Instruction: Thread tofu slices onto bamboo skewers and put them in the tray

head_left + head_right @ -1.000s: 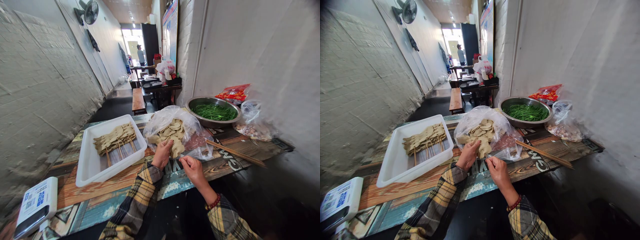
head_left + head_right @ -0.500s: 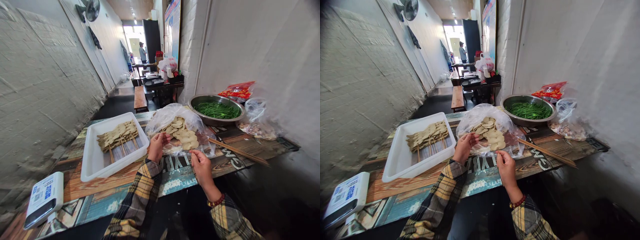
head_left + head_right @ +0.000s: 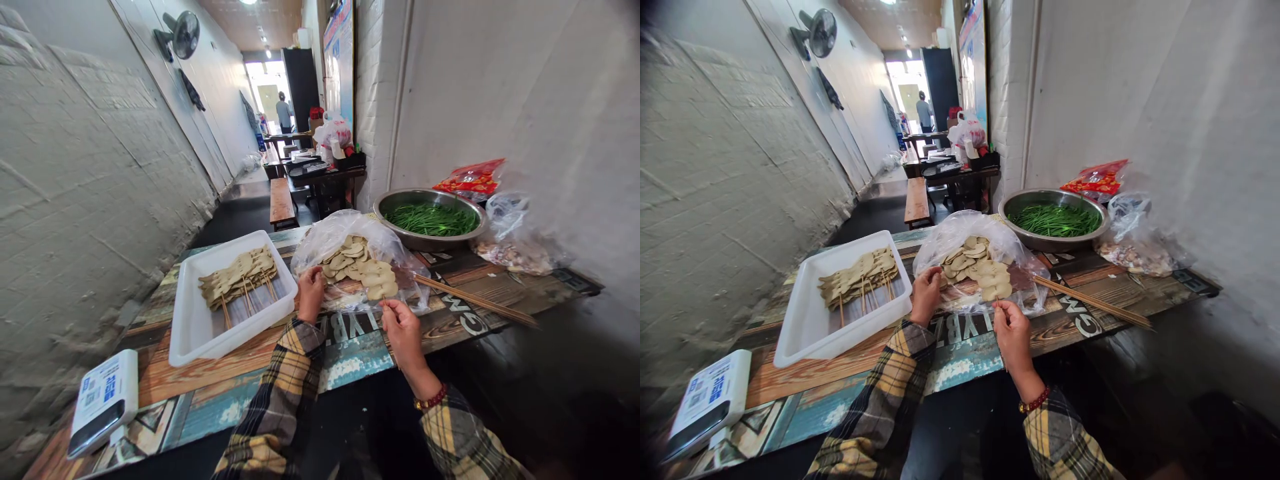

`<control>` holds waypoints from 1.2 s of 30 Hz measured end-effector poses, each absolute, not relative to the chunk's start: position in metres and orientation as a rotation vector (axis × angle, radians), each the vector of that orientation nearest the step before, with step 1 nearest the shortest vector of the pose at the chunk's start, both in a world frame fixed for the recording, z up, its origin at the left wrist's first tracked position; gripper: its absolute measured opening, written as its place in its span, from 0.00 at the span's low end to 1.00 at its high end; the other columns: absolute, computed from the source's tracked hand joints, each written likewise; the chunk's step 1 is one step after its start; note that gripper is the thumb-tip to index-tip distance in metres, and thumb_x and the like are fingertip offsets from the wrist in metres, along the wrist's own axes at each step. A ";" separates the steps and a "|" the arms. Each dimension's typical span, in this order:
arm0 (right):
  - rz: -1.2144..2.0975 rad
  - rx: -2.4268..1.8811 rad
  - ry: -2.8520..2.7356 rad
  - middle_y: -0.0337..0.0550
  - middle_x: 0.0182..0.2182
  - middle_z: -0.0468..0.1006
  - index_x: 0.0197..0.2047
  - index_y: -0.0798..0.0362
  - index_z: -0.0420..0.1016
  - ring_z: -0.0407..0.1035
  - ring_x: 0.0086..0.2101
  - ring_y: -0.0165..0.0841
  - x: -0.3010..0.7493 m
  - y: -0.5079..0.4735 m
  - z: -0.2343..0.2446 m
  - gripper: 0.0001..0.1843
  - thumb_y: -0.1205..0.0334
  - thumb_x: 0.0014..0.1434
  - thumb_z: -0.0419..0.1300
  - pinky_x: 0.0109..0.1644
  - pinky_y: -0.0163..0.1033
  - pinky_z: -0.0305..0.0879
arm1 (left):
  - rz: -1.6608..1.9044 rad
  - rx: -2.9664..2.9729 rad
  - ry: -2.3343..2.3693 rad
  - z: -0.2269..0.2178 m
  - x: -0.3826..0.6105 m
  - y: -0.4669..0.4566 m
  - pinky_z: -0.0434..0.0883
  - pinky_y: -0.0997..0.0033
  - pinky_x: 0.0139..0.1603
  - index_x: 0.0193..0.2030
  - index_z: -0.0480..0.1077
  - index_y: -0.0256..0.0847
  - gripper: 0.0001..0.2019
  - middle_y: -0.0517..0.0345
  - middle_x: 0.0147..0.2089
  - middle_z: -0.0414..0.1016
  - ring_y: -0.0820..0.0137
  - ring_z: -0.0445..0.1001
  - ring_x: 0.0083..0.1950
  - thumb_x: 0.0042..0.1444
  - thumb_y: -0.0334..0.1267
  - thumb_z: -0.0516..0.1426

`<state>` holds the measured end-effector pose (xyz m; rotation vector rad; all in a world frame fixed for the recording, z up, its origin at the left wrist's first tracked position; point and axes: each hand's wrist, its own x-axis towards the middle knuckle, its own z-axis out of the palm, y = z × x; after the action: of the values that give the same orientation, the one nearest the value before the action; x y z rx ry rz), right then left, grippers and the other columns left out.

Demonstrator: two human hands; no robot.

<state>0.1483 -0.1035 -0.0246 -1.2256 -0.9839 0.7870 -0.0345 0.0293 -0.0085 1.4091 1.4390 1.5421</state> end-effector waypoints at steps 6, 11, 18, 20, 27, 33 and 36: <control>0.721 -1.272 -1.049 0.31 0.18 0.62 0.38 0.57 0.74 0.56 0.19 0.27 0.149 -0.105 -0.022 0.16 0.53 0.61 0.54 0.23 0.31 0.53 | 1.243 1.791 1.742 -0.007 -0.033 0.044 0.65 0.60 0.55 0.42 0.77 0.37 0.14 0.47 0.44 0.78 0.58 0.74 0.49 0.52 0.28 0.52; 0.716 -1.276 -1.065 0.31 0.17 0.62 0.38 0.57 0.74 0.56 0.18 0.27 0.147 -0.103 -0.022 0.15 0.54 0.61 0.54 0.22 0.31 0.53 | 0.786 2.165 1.912 -0.001 -0.023 0.054 0.65 0.58 0.55 0.52 0.74 0.37 0.19 0.44 0.48 0.78 0.56 0.73 0.51 0.52 0.31 0.55; 0.663 -1.261 -1.069 0.35 0.18 0.69 0.36 0.56 0.76 0.60 0.19 0.28 0.148 -0.100 -0.022 0.14 0.55 0.59 0.54 0.21 0.30 0.55 | 0.742 2.214 1.938 0.004 -0.024 0.061 0.65 0.60 0.49 0.47 0.76 0.37 0.18 0.44 0.42 0.79 0.55 0.73 0.46 0.48 0.32 0.60; 0.668 -1.269 -1.083 0.35 0.18 0.69 0.36 0.56 0.76 0.60 0.19 0.28 0.149 -0.101 -0.021 0.14 0.56 0.59 0.54 0.22 0.30 0.56 | 0.849 2.140 1.892 0.004 -0.027 0.062 0.65 0.62 0.45 0.42 0.77 0.37 0.15 0.47 0.37 0.78 0.57 0.73 0.43 0.45 0.30 0.60; 0.698 -1.288 -1.108 0.33 0.17 0.66 0.36 0.57 0.74 0.58 0.20 0.28 0.149 -0.102 -0.019 0.14 0.57 0.60 0.53 0.23 0.31 0.55 | 1.258 1.497 1.405 0.004 -0.033 0.045 0.60 0.74 0.27 0.29 0.71 0.37 0.07 0.60 0.24 0.71 0.74 0.65 0.24 0.43 0.36 0.62; 0.717 -1.299 -1.163 0.33 0.17 0.65 0.36 0.57 0.75 0.58 0.19 0.28 0.149 -0.103 -0.017 0.14 0.56 0.60 0.53 0.24 0.32 0.55 | 1.251 0.982 0.965 0.010 -0.026 0.021 0.67 0.74 0.28 0.34 0.71 0.37 0.19 0.59 0.27 0.74 0.71 0.74 0.28 0.37 0.43 0.69; 0.725 -1.285 -1.226 0.34 0.17 0.66 0.35 0.57 0.76 0.59 0.20 0.29 0.149 -0.102 -0.018 0.14 0.57 0.60 0.53 0.24 0.32 0.56 | 1.250 0.895 0.944 0.008 -0.024 0.019 0.68 0.73 0.29 0.36 0.73 0.37 0.22 0.61 0.26 0.73 0.71 0.74 0.27 0.34 0.43 0.70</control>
<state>0.1487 -0.1017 -0.0182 -1.2853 -1.2264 0.7251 -0.0244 0.0187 0.0085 0.8946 0.9436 1.2502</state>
